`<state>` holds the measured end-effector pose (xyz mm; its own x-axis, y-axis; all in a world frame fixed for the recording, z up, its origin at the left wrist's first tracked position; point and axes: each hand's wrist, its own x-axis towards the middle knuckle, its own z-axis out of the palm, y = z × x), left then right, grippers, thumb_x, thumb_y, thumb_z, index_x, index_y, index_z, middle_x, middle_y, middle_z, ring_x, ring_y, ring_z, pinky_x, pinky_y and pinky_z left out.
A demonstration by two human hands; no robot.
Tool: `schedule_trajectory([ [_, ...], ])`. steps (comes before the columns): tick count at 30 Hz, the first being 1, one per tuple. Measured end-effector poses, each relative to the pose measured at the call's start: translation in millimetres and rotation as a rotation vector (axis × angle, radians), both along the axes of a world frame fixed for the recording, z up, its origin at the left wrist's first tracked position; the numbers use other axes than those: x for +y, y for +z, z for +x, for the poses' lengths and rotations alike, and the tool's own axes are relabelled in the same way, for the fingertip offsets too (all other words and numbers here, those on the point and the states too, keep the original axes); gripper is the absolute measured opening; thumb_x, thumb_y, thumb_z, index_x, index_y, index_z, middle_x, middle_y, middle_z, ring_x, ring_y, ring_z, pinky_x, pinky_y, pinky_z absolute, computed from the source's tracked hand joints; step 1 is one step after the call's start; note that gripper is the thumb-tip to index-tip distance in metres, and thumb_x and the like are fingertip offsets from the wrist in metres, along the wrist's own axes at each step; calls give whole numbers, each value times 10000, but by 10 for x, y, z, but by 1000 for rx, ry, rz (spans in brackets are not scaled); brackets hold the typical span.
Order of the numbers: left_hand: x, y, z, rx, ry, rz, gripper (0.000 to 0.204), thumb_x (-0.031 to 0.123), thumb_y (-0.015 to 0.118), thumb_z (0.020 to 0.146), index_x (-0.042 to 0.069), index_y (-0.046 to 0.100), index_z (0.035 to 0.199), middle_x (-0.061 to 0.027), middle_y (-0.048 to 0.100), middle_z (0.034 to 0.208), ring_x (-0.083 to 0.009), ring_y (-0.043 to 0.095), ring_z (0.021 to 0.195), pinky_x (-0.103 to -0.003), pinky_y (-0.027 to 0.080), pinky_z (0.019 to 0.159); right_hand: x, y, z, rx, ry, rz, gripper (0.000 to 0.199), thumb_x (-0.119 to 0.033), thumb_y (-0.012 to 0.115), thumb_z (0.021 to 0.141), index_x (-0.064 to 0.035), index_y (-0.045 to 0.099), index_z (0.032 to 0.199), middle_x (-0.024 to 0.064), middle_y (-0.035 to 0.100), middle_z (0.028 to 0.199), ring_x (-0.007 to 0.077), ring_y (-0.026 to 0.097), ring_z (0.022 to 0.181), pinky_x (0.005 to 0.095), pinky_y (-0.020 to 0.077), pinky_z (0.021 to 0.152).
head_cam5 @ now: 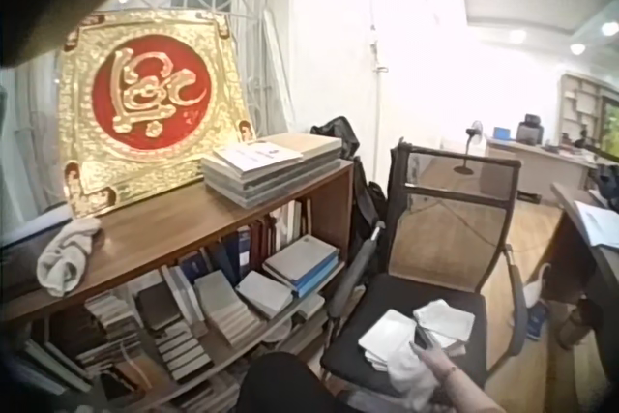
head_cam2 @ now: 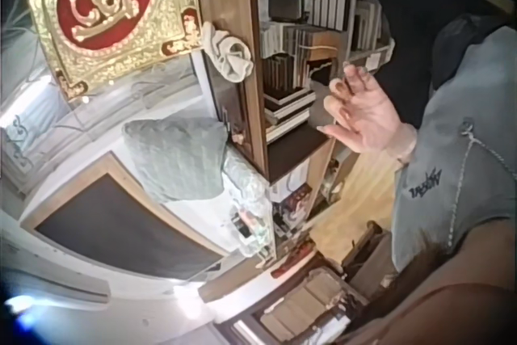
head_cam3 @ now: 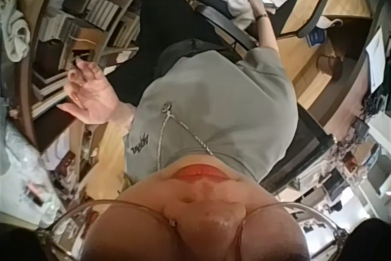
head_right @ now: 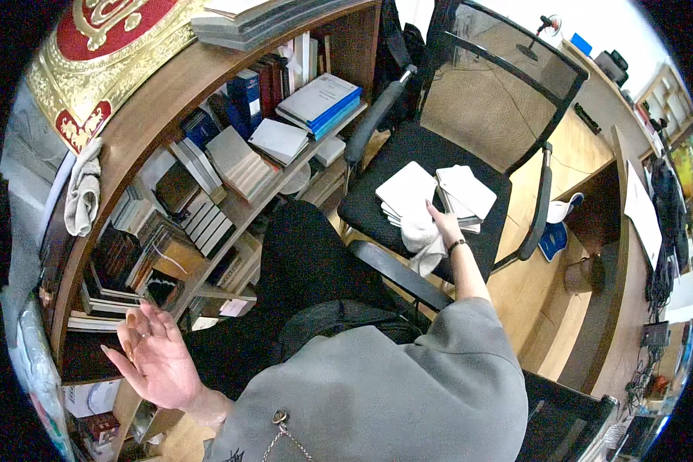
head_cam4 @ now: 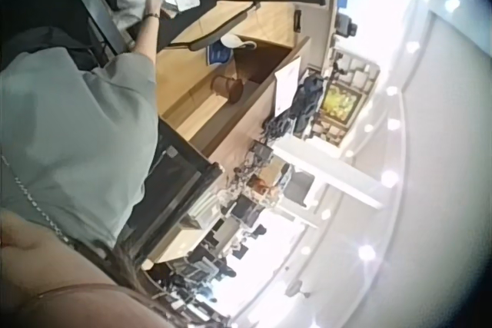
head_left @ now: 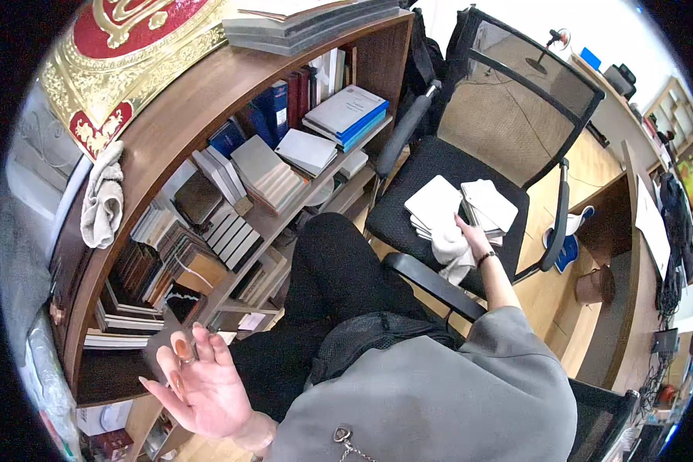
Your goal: The person is cleaning and wiping flat rectangular objects using a white cloth at a workstation.
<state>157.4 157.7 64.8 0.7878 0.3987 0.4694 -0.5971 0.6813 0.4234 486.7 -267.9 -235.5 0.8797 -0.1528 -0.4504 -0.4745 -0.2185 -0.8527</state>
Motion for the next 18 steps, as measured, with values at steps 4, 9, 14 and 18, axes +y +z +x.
schedule_trajectory([
  [4, -4, 10, -69, 18, 43, -1, 325, 350, 350, 957, 75, 378, 784, -190, 469, 1170, -364, 374, 1219, -476, 285, 1017, 625, 112, 254, 59, 94, 30, 759, -470, 749, 662, 102, 533, 1111, 122, 615, 1001, 169, 581, 897, 291, 469, 755],
  [9, -93, 70, -127, 95, 182, 62, 345, 377, 336, 955, 94, 371, 762, -139, 478, 1102, -357, 388, 1208, -467, 314, 1001, 570, -403, 574, 183, 251, -12, 597, -350, 735, 724, 72, 545, 1102, 114, 608, 1032, 183, 595, 860, 317, 488, 751],
  [14, 92, -57, -282, 56, 191, -38, 358, 400, 320, 952, 104, 368, 755, -119, 477, 1095, -355, 412, 1186, -466, 325, 999, -733, -1780, 1738, 62, 192, 94, 745, -477, 763, 595, 86, 590, 1051, 173, 619, 1040, 239, 608, 912, 336, 477, 800],
  [18, 10, -48, -211, 77, 218, 33, 362, 400, 309, 955, 104, 370, 755, -120, 481, 1074, -361, 424, 1174, -467, 332, 996, -317, -1952, 1534, 87, 290, -41, 736, -475, 757, 597, 90, 593, 1039, 184, 617, 1038, 248, 609, 919, 339, 477, 802],
])
